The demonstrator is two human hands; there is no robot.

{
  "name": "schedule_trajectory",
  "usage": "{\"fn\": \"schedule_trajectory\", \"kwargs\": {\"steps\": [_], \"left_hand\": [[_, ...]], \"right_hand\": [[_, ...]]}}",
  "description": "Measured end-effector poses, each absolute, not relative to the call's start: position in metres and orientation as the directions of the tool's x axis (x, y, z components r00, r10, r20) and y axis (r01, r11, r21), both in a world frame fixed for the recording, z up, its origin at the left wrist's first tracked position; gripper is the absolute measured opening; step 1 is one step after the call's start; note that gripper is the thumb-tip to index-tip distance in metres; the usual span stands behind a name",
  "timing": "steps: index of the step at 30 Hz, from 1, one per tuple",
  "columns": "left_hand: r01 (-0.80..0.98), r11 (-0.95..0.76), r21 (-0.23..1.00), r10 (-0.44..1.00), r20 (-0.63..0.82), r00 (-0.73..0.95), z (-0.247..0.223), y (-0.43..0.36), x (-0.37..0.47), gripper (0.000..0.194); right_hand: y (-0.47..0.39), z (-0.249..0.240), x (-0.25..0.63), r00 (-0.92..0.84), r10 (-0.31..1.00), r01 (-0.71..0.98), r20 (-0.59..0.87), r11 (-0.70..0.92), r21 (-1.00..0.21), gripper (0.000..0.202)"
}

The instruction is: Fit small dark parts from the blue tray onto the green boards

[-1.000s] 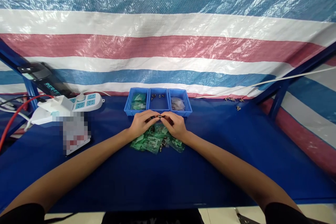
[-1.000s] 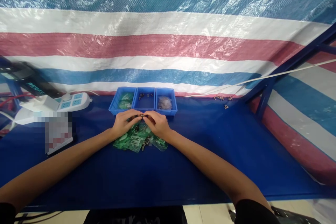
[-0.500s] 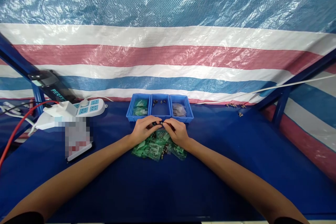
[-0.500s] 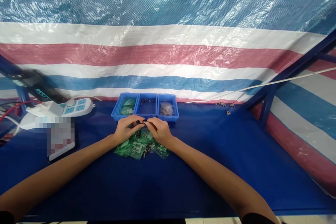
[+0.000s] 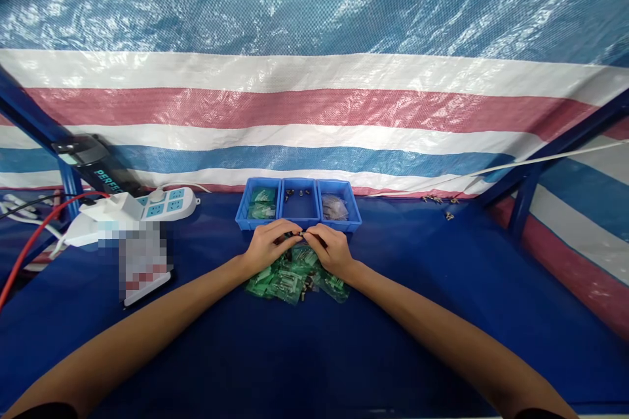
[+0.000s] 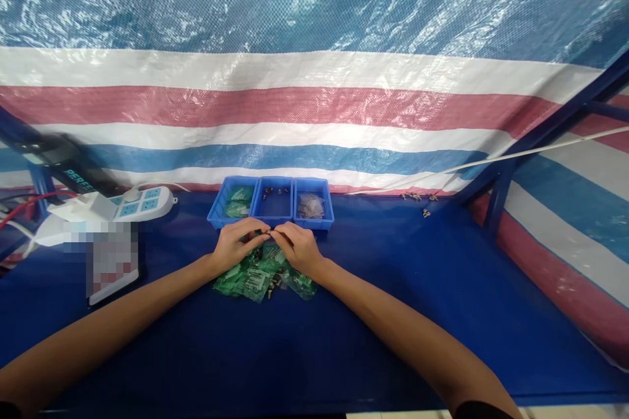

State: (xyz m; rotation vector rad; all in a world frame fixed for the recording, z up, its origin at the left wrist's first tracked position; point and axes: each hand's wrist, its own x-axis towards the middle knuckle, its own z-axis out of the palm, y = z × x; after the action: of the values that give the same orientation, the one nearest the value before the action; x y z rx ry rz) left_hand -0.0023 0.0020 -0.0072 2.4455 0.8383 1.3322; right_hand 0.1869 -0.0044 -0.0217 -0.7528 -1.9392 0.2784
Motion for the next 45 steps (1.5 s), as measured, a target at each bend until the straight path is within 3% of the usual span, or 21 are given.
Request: {"fn": "schedule_trajectory", "kwargs": {"steps": [45], "left_hand": [[0.379, -0.8, 0.466, 0.594, 0.705, 0.388, -0.0068, 0.0019, -0.0021, 0.012]], "right_hand": [[-0.0059, -0.0219, 0.1865, -0.278, 0.628, 0.382, 0.727, 0.766, -0.516, 0.015]]}}
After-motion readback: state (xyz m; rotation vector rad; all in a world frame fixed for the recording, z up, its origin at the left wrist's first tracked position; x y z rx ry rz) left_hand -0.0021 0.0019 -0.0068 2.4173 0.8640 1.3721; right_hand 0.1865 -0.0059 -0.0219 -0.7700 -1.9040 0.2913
